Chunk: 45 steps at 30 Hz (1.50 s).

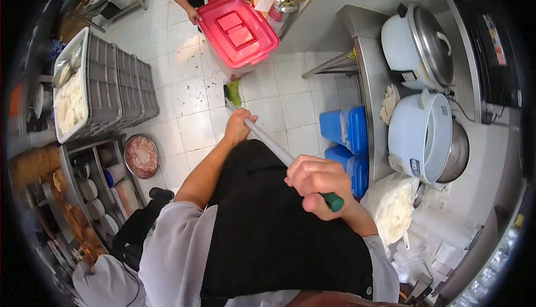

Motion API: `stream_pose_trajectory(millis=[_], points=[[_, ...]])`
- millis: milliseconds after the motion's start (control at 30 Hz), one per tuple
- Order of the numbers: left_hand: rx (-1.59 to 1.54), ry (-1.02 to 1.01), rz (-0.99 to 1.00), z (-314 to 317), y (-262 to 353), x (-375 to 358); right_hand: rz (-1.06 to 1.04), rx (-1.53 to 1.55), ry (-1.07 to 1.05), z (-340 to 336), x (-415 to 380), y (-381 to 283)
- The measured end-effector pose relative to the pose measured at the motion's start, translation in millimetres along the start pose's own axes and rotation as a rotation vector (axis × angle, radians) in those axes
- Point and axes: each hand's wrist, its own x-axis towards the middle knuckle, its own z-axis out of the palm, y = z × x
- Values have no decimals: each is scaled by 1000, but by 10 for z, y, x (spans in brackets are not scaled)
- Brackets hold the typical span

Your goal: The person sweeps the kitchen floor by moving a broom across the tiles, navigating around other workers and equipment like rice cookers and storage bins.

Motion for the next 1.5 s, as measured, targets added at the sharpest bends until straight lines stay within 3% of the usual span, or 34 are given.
stream_pose_trajectory(millis=[200,467,567,667,733,833,867,900,967,1000,1133,1167,1200,1233,1267,1300,1367,1467,1500], points=[[141,-53,77,218,199,-403,-22,-13,260,321,-1213,-241],[231,-76,160,724,1057,-1549,-42,63,546,466,-2655,-1237],[135,-167,55,742,1351,-2045,-51,13,538,554,-3051,-1650],[57,-332,205,809,1289,-2363,-129,-66,415,629,-3301,-1997],[79,-489,382,787,1270,-2463,-259,-161,185,609,-3334,-2100],[23,-537,412,599,1195,-2572,-311,-254,160,779,-3271,-2169],[84,-583,282,500,1044,-2588,-312,-253,312,993,-3233,-2156],[78,-562,270,319,902,-2587,-311,-246,288,1144,-3152,-2103],[171,-560,3,-181,495,-2682,-290,-247,550,1457,-2937,-1981],[188,-522,-32,-422,172,-2768,-242,-331,661,1665,-2662,-1890],[489,-540,-388,-1555,-1376,-3490,-305,-283,656,2008,-2199,-1604],[678,-602,-193,-1758,-2271,-3894,-310,-282,654,2078,-2126,-1573],[752,-612,-339,-2111,-2529,-4241,-301,-280,676,2151,-2063,-1554],[758,-640,-535,-2465,-2739,-4589,-293,-281,700,2200,-2009,-1533],[732,-639,-502,-2871,-2402,-4809,-321,-279,679,2232,-1974,-1505],[764,-764,-561,-3094,-3000,-5142,-327,-289,690,2283,-1959,-1507],[749,-730,-455,-3433,-2611,-5331,-308,-311,703,2343,-1928,-1514],[265,-455,-819,-3355,-3137,-5625,-317,-339,765,2332,-1993,-1503],[267,-470,-806,-3314,-3162,-5569,-330,-356,797,2294,-2024,-1530]])
